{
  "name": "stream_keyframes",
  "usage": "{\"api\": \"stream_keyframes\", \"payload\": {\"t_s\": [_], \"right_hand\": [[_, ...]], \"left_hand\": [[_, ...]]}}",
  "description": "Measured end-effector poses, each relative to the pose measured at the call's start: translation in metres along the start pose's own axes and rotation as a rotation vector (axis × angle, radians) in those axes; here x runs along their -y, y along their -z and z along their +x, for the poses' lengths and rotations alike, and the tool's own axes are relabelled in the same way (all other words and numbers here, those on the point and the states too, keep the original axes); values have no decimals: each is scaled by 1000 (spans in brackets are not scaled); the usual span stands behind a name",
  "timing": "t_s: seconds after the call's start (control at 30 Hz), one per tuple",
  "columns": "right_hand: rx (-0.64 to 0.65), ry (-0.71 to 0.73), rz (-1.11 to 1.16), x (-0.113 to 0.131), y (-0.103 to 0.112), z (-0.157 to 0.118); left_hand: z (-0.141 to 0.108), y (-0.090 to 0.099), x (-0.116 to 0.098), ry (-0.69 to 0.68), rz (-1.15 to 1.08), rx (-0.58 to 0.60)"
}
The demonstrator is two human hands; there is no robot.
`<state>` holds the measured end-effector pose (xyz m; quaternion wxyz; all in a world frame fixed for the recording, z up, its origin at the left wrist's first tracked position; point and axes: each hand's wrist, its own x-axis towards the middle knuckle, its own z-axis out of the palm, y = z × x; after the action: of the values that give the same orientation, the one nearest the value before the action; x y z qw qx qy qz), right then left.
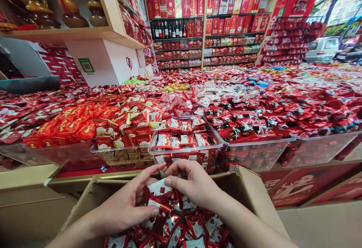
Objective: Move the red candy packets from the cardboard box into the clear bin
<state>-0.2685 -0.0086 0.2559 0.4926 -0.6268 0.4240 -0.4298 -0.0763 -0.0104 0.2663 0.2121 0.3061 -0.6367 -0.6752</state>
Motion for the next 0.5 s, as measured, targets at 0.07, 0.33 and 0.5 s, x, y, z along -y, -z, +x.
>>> {"api": "stream_keyframes", "payload": {"t_s": [0.07, 0.33, 0.5], "right_hand": [[-53, -18, 138, 3, 3, 4], [-6, -136, 283, 3, 4, 4], [164, -215, 260, -2, 1, -3]], "left_hand": [[0, 3, -3, -47, -16, -58], [0, 3, -2, -63, 3, -143], [-1, 6, 0, 34, 190, -55]]}}
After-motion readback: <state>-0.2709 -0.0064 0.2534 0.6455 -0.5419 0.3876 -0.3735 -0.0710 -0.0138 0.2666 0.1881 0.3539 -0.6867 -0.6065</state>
